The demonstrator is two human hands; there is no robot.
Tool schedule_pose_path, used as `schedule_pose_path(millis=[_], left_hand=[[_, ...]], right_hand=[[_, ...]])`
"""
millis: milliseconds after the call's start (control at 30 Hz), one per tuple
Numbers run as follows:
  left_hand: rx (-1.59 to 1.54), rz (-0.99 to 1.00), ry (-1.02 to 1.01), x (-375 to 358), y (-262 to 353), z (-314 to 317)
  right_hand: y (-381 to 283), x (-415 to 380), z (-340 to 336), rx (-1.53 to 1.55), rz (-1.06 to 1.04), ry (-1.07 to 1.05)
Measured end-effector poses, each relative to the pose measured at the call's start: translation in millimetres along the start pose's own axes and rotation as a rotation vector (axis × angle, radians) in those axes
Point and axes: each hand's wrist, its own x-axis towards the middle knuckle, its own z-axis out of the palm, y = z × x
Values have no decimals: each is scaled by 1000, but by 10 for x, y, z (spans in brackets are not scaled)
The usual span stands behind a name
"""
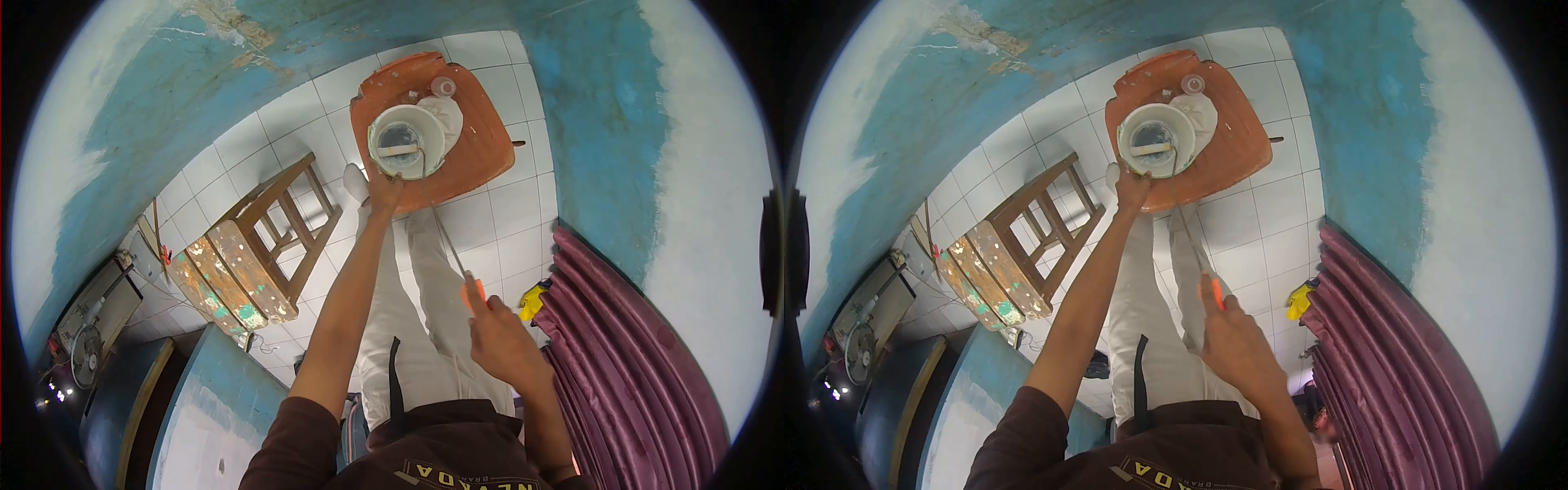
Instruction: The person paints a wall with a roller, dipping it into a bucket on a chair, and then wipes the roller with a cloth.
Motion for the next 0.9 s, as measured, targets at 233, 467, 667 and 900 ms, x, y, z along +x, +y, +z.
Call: schedule_pose_path(millis=[233,467,667,900], left_hand=[[-151,74,-206,55,65,-308],[-194,22,-274,222,-64,-143],[-48,-194,-242,328,484,-541],[616,185,-259,798,628,-796]], right_hand=[[-53,121,-240,190,36,82],[-80,357,289,74,64,-8],[282,73,-313,-110,-31,105],[505,128,-551,-173,-75,162]])
